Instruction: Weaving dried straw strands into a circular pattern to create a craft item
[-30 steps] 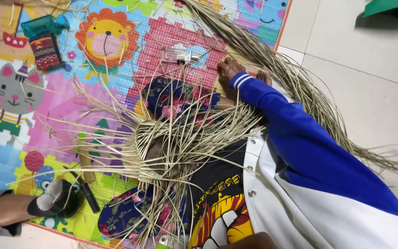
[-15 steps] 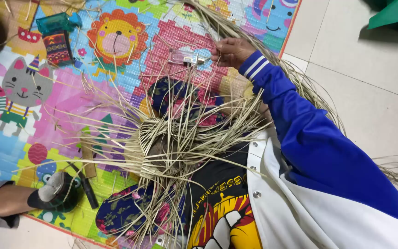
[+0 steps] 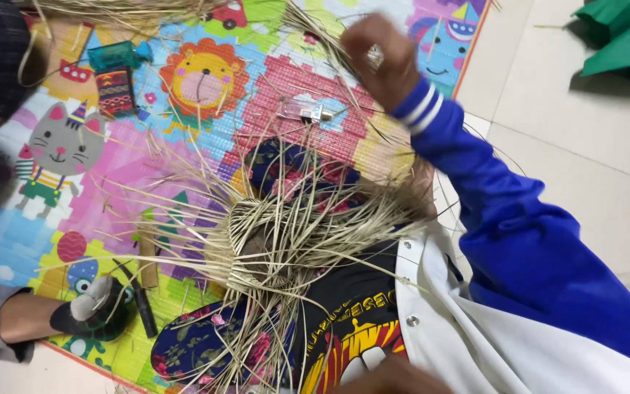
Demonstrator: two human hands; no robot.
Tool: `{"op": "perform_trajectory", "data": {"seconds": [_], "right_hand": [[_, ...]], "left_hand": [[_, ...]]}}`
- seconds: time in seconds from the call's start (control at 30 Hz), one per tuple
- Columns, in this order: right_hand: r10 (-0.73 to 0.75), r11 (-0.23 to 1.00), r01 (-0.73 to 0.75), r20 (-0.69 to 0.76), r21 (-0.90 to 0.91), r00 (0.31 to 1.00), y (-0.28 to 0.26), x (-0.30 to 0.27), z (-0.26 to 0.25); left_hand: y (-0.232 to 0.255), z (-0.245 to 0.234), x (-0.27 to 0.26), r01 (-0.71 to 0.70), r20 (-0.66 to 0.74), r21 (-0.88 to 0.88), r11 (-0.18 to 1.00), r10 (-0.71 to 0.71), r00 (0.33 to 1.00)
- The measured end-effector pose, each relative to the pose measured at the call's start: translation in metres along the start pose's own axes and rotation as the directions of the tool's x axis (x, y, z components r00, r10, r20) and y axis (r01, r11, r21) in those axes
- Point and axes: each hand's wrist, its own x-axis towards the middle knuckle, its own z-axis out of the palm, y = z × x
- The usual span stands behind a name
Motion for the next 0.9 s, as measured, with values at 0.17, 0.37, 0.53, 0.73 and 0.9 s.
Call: {"op": "perform_trajectory", "data": {"seconds": [0.17,0.37,0.53,0.73,0.9], "right_hand": [[-0.331,0.941,0.308,0.209,0.138,0.920,-0.127,-0.012,0.038],[-0.367,0.876,0.239,0.258,0.419,0.894,-0.186,-0.015,0.058],[-0.237,0.859,0.074,0.267,0.506,0.934,-0.196,-0.042,0.085],[-0.128,0.921,0.010,0.278,0.388,0.952,-0.104,-0.050,0.120],[0.063,0.969,-0.117,0.237,0.219,0.969,0.046,-0.071,0.123]], "left_hand": [[0.045,-0.105,0.041,0.498,-0.832,0.536,0.682,0.325,0.450],[-0.008,-0.102,0.024,0.642,-0.899,0.379,0.666,0.101,0.426],[-0.046,-0.092,0.009,0.688,-0.899,0.434,0.581,0.233,0.371],[-0.056,-0.058,-0.010,0.701,-0.927,0.342,0.626,0.102,0.361],[-0.060,-0.039,-0.025,0.710,-0.930,0.322,0.626,0.071,0.360]]}}
